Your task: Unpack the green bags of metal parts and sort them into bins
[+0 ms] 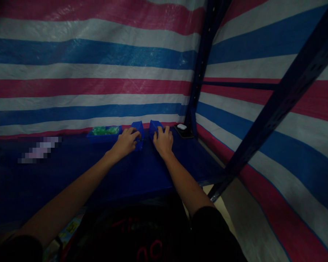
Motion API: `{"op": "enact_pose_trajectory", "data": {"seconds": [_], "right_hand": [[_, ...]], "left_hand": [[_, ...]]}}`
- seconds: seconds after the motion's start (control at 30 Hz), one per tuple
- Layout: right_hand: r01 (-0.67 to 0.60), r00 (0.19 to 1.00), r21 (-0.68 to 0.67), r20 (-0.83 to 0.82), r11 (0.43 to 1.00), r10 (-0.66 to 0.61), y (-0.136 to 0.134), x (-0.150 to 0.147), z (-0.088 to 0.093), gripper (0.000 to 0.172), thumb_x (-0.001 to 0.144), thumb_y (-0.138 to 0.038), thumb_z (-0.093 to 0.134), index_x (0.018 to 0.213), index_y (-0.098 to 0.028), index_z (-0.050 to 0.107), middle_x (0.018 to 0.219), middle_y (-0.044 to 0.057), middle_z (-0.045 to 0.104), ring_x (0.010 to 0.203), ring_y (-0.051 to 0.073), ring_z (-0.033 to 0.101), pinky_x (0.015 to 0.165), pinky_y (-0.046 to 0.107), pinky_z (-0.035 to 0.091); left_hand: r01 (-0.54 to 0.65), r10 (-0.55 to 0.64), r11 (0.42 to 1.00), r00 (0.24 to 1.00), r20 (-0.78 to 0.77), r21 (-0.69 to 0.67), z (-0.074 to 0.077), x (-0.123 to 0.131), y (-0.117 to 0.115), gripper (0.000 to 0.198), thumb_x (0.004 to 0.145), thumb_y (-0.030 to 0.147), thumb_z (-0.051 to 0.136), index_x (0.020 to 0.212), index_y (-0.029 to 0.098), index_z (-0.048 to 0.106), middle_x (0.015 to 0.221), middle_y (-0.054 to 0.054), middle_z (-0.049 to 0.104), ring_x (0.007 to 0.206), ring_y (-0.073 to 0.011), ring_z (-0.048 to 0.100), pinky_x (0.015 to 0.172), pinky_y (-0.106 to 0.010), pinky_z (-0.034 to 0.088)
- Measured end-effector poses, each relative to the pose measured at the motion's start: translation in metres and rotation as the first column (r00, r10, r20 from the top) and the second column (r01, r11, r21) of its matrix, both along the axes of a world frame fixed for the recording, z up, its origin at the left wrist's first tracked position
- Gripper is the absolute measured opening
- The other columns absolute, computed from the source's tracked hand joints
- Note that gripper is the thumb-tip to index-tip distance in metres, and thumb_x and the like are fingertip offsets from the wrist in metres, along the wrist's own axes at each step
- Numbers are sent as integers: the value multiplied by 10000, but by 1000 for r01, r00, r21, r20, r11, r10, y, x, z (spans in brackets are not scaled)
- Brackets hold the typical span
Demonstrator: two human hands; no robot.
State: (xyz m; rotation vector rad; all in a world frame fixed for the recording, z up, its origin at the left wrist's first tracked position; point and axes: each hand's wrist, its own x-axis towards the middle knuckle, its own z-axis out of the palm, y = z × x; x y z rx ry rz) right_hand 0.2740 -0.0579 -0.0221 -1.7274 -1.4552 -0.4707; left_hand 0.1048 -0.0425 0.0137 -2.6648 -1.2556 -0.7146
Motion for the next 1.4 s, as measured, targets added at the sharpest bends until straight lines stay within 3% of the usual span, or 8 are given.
{"op": "enact_pose_trajectory", "data": {"seconds": [0.17, 0.33, 0.53, 0.63, 0.77, 0.93, 1.1, 1.4], "right_hand": [[-77, 989, -33, -128, 996, 72, 1, 1, -3, 374, 802, -389, 443, 1109, -180, 485, 1126, 137, 412, 932, 258, 518, 788, 394, 421], [-54, 910, -88, -414, 995, 13, 10, 11, -8, 751, 723, -463, 532, 1289, -63, 243, 1137, 209, 483, 1013, 296, 521, 846, 412, 412], [-69, 885, -184, -466, 980, -25, 7, 16, -8, 813, 700, -476, 553, 1318, -56, 233, 1113, 209, 546, 1013, 314, 539, 852, 412, 413], [-72, 902, -221, -432, 973, -31, -1, 18, -7, 789, 718, -479, 533, 1318, -54, 245, 1103, 214, 555, 1008, 316, 545, 842, 410, 418], [-94, 937, -185, -348, 978, 24, -11, 23, -11, 714, 722, -483, 529, 1268, -74, 319, 1075, 196, 574, 974, 308, 561, 816, 408, 429], [-185, 959, -77, -233, 980, 163, -19, 29, -15, 603, 704, -461, 563, 1167, -110, 405, 1016, 159, 596, 904, 287, 583, 760, 392, 448], [-196, 966, -35, -181, 980, 187, -20, 30, -16, 610, 709, -451, 570, 1182, -110, 391, 1031, 165, 578, 931, 283, 568, 767, 391, 441], [-205, 952, -38, -238, 978, 191, -21, 25, -17, 630, 695, -473, 593, 1174, -114, 396, 1069, 165, 556, 966, 272, 548, 806, 390, 434]], "left_hand": [[57, -57, 998, 985, 161, 7, -15, -3, 1, 401, 698, 78, 478, 1071, 215, 533, 1219, -89, 417, 1145, -277, 362, 939, -490, 347], [9, 43, 995, 860, 508, -99, -30, -1, 5, 673, 679, 289, 612, 1285, 202, 331, 1355, -136, 261, 1266, -318, 251, 1012, -483, 270], [29, 257, 915, 727, 636, -403, -34, 2, 8, 990, 667, 392, 634, 1367, 88, 3, 1183, -208, 491, 1068, -298, 514, 924, -436, 381], [2, 322, 889, 709, 628, -458, -34, -4, 8, 963, 630, 401, 663, 1355, 74, 120, 1160, -203, 518, 1059, -297, 520, 911, -416, 393], [52, 261, 904, 718, 645, -424, -35, -13, 12, 765, 601, 359, 686, 1249, 124, 355, 1128, -136, 558, 1028, -247, 540, 906, -372, 403], [93, 235, 904, 708, 666, -418, -38, -15, 17, 727, 598, 324, 684, 1227, 120, 380, 1082, -129, 578, 979, -244, 562, 874, -397, 428], [131, 226, 894, 695, 682, -429, -39, -21, 13, 718, 605, 263, 680, 1245, 145, 377, 1110, -123, 566, 1006, -256, 553, 895, -440, 420], [256, 276, 796, 652, 707, -548, -26, -46, 1, 779, 581, 267, 710, 1268, 167, 357, 1192, -120, 535, 1058, -254, 533, 926, -435, 412]]}}
